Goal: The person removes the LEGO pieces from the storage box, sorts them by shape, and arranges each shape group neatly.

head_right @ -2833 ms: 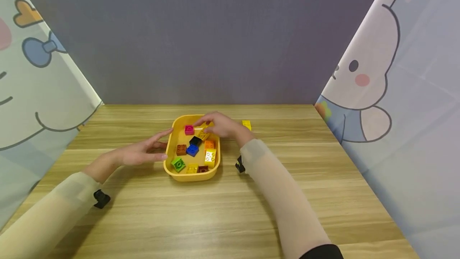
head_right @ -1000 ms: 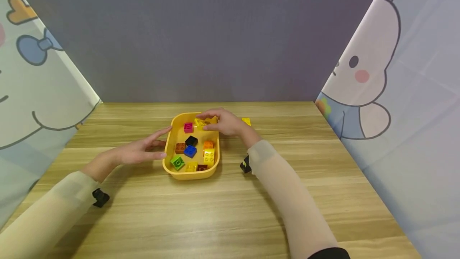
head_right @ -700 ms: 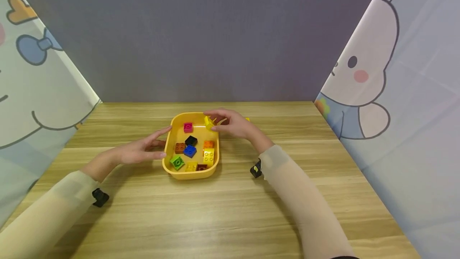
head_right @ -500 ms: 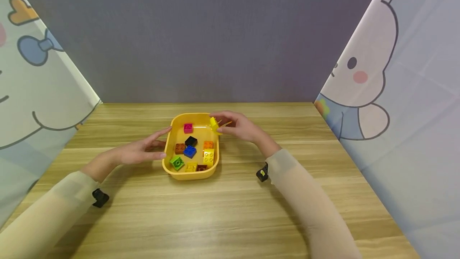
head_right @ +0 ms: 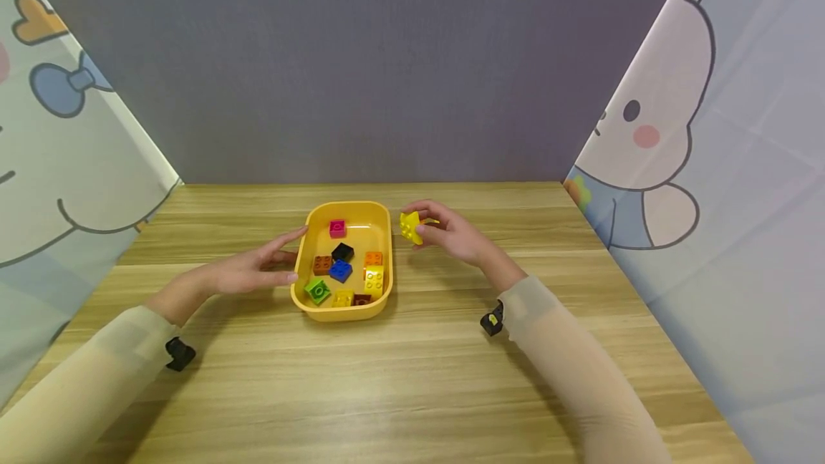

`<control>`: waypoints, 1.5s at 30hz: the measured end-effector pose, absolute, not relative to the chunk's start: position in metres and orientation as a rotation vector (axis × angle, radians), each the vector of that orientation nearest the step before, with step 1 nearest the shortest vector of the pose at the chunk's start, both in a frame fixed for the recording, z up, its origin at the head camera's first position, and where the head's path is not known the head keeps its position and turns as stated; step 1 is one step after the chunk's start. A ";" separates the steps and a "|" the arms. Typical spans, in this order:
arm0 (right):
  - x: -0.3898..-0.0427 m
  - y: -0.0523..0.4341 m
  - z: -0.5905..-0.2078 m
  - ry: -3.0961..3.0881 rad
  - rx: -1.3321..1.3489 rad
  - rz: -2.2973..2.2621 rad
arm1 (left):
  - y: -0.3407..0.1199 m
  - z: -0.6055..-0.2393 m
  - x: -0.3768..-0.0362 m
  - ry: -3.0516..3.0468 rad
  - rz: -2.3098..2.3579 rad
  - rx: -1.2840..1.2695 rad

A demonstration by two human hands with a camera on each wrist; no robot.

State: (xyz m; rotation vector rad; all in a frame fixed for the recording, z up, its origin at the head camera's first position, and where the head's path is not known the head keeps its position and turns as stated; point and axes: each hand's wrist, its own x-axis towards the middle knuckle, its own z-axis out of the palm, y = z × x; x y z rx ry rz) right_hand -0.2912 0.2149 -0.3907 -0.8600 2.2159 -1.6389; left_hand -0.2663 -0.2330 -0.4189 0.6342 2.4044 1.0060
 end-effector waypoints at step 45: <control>-0.334 0.315 -0.413 2.683 -0.427 -1.229 | -0.232 -0.419 -0.266 2.401 1.014 0.646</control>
